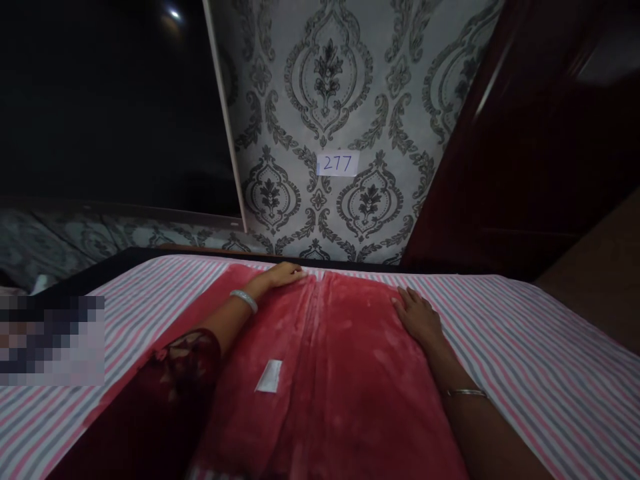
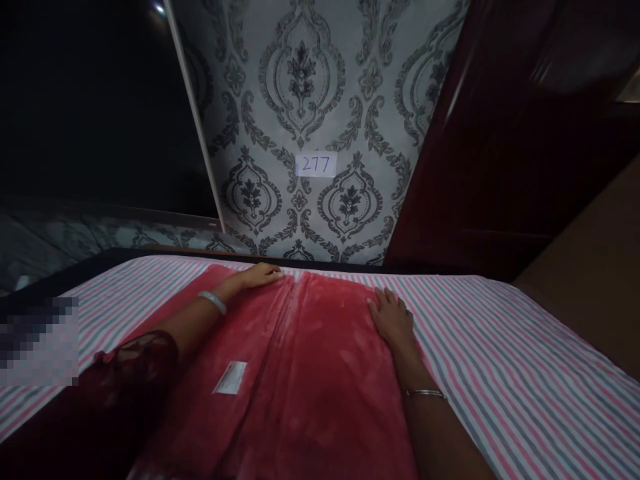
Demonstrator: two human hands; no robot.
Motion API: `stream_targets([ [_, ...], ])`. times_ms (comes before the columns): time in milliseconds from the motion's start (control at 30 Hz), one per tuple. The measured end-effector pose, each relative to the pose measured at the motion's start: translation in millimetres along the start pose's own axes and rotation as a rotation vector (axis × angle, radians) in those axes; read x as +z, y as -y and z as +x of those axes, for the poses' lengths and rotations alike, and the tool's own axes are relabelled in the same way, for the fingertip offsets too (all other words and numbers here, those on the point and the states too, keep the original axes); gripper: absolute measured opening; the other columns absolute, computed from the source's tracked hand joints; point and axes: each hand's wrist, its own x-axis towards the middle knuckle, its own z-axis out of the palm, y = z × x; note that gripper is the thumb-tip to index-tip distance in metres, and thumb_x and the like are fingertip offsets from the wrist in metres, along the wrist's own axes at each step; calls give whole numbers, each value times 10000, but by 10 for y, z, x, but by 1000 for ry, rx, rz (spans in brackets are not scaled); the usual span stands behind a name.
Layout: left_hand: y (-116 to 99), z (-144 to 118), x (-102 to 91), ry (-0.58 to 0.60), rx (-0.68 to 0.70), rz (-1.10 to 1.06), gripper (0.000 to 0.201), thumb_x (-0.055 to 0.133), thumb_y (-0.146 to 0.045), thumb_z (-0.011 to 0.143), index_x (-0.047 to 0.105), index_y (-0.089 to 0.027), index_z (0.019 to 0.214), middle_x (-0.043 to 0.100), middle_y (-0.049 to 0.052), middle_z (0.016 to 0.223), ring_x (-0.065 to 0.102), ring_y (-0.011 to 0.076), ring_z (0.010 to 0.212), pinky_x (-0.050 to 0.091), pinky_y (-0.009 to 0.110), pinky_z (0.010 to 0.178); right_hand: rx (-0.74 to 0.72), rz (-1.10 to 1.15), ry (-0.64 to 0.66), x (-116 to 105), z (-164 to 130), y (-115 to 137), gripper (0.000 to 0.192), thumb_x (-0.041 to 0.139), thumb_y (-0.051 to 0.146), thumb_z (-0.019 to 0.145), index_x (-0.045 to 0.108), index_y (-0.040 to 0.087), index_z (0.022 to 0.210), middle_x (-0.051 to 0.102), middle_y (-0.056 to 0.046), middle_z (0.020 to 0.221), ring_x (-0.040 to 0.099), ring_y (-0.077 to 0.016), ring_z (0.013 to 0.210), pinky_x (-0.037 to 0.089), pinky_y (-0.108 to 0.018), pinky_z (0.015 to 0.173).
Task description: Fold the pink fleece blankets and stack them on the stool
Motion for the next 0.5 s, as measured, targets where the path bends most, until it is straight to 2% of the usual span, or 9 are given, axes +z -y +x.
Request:
stream_targets([
  [100,211,-201,-206,5,-101,29,430,359,-446,955,693,-175,966,730,85,1067,660,219,950,470,279,835,-11,-1,-7,16,12,-18,618,199,510,1007,360,242,1540,298,-62,1624,341,-325,1433,351,-536,1114],
  [233,516,-530,-411,-14,-253,129,358,404,-386,933,695,-180,914,729,122,1065,653,269,1043,435,375,964,-34,-17,-19,61,41,-40,605,220,491,1012,378,226,1532,314,-83,1615,355,-326,1427,369,-523,1105],
  [367,723,-733,-483,-62,-334,202,329,445,-404,903,691,-184,916,713,142,1121,586,321,1187,324,514,1083,-58,-6,-56,92,54,-66,594,241,463,1011,409,198,1515,345,-113,1597,364,-325,1423,398,-521,1083],
  [500,913,-813,-490,-113,-357,187,413,391,-443,900,677,-154,975,668,186,1214,551,352,1219,366,536,1046,-56,-30,-155,10,50,-21,550,342,434,987,480,200,1465,399,-129,1565,317,-387,1440,355,-631,1078],
])
